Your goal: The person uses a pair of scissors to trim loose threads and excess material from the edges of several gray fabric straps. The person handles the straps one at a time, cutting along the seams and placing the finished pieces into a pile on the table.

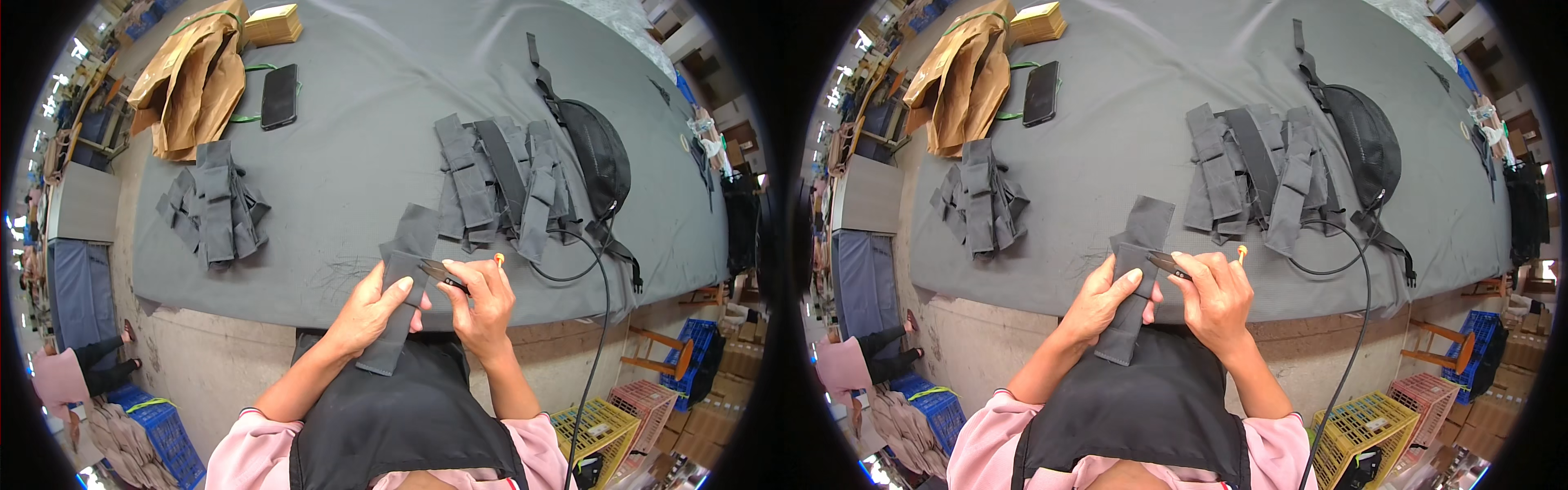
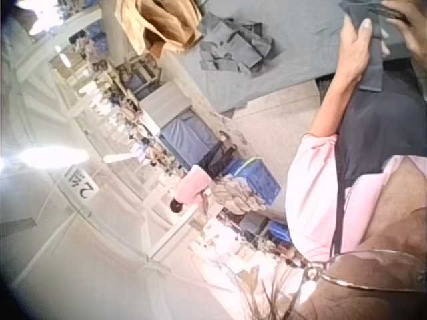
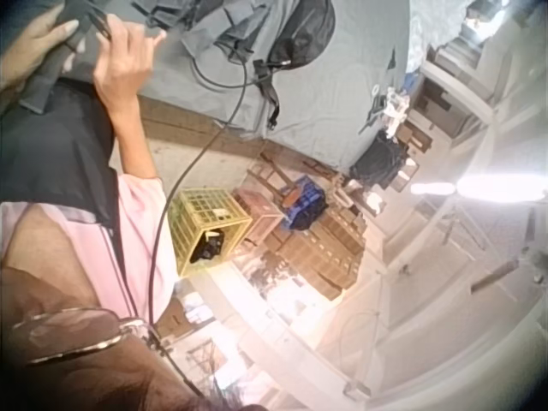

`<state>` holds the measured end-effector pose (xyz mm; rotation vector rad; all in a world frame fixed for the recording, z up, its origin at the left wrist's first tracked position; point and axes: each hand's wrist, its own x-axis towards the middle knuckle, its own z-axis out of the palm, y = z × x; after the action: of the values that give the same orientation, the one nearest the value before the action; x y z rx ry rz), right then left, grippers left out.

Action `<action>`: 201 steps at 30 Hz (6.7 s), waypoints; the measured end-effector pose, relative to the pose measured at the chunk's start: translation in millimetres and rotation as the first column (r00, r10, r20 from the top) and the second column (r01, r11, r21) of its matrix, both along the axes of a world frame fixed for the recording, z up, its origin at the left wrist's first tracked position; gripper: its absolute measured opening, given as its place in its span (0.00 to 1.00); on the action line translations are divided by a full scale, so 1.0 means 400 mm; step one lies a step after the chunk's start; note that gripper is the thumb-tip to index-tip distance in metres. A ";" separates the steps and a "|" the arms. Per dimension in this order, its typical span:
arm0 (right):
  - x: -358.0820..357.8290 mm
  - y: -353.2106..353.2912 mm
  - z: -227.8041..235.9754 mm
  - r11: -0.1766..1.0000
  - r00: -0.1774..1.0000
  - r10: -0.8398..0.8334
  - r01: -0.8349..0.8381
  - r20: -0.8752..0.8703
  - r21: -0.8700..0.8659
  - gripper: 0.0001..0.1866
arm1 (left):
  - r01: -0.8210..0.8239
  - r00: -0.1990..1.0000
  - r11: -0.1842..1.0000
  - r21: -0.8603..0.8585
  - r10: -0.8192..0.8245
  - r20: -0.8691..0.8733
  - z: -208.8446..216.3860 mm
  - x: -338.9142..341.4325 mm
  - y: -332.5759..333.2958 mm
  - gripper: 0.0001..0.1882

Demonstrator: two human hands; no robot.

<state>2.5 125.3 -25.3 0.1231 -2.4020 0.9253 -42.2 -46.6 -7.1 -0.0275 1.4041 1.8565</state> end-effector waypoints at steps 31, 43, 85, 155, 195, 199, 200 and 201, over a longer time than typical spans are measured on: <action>-0.012 -0.025 -0.025 0.823 0.969 0.098 0.049 0.226 -0.566 0.14 | -0.022 1.000 0.999 0.029 0.022 0.014 -0.042 -0.008 -0.016 0.17; -0.044 -0.060 -0.047 0.548 0.879 0.330 0.119 0.345 -0.828 0.11 | -0.015 0.982 0.994 0.108 -0.006 0.190 -0.061 0.000 -0.034 0.26; 0.022 -0.054 -0.010 0.992 0.972 0.017 0.013 0.235 -0.126 0.11 | -0.224 0.972 0.974 -0.004 0.224 0.068 -0.062 0.008 -0.019 0.28; -0.026 -0.022 -0.020 0.998 0.998 -0.059 0.058 -0.034 -0.012 0.16 | -0.058 0.992 0.997 -0.055 0.052 -0.111 -0.032 0.030 -0.007 0.27; -0.015 -0.042 -0.038 0.998 0.999 -0.026 0.025 -0.029 -0.054 0.24 | 0.034 0.961 0.923 -0.384 -0.135 -0.240 -0.017 0.035 -0.011 0.28; -0.011 -0.038 -0.039 0.999 0.999 -0.031 0.032 -0.038 0.017 0.23 | 0.043 0.964 0.925 -0.378 -0.138 -0.228 -0.009 0.032 -0.010 0.27; -0.010 -0.038 -0.040 0.998 0.998 -0.034 0.037 -0.051 0.052 0.23 | 0.039 0.965 0.929 -0.368 -0.131 -0.228 -0.008 0.034 -0.009 0.27; -0.009 -0.037 -0.041 0.995 0.997 -0.037 0.042 -0.065 0.087 0.23 | 0.036 0.966 0.933 -0.357 -0.124 -0.229 -0.006 0.034 -0.007 0.27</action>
<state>-0.9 110.3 -41.7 0.1355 -2.3785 0.7857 -28.7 -49.5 -9.3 0.0858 1.8706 1.5600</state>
